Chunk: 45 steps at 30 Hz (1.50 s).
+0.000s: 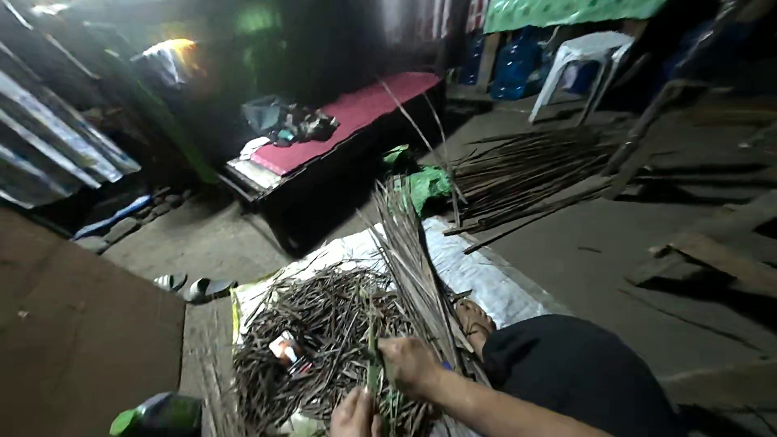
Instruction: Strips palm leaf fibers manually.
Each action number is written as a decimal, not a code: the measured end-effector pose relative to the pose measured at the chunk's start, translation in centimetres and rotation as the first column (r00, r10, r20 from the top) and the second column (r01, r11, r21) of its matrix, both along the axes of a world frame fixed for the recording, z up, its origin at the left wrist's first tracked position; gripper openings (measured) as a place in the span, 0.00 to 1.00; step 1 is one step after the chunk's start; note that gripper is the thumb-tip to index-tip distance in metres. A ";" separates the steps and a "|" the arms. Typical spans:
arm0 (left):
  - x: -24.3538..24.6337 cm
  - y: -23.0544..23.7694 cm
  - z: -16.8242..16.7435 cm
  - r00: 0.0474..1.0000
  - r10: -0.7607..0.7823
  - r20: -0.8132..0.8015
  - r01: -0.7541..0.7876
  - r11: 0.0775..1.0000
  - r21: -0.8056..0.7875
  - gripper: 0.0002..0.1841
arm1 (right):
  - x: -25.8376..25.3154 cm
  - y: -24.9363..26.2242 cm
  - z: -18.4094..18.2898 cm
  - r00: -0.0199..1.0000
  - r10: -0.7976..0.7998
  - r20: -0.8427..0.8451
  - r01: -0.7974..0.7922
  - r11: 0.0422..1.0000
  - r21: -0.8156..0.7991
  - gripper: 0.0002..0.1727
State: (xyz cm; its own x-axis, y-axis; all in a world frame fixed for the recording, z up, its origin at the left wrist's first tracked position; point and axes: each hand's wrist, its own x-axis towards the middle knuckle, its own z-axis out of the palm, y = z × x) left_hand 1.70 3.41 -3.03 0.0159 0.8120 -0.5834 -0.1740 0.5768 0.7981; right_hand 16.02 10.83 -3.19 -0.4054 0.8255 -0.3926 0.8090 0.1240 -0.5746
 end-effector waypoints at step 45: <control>0.9 0.4 0.2 1.000 0.008 0.017 -0.006 0.995 -0.102 0.17 | 0.4 2.5 -0.7 0.980 -0.108 0.170 0.126 0.987 -0.101 0.20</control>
State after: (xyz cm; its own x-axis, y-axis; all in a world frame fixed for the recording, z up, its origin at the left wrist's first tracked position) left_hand 2.61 3.83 -2.84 0.0213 0.7484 -0.6629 -0.1913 0.6538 0.7321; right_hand 16.44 13.35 -3.88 -0.2312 0.8113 -0.5369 0.8981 -0.0342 -0.4384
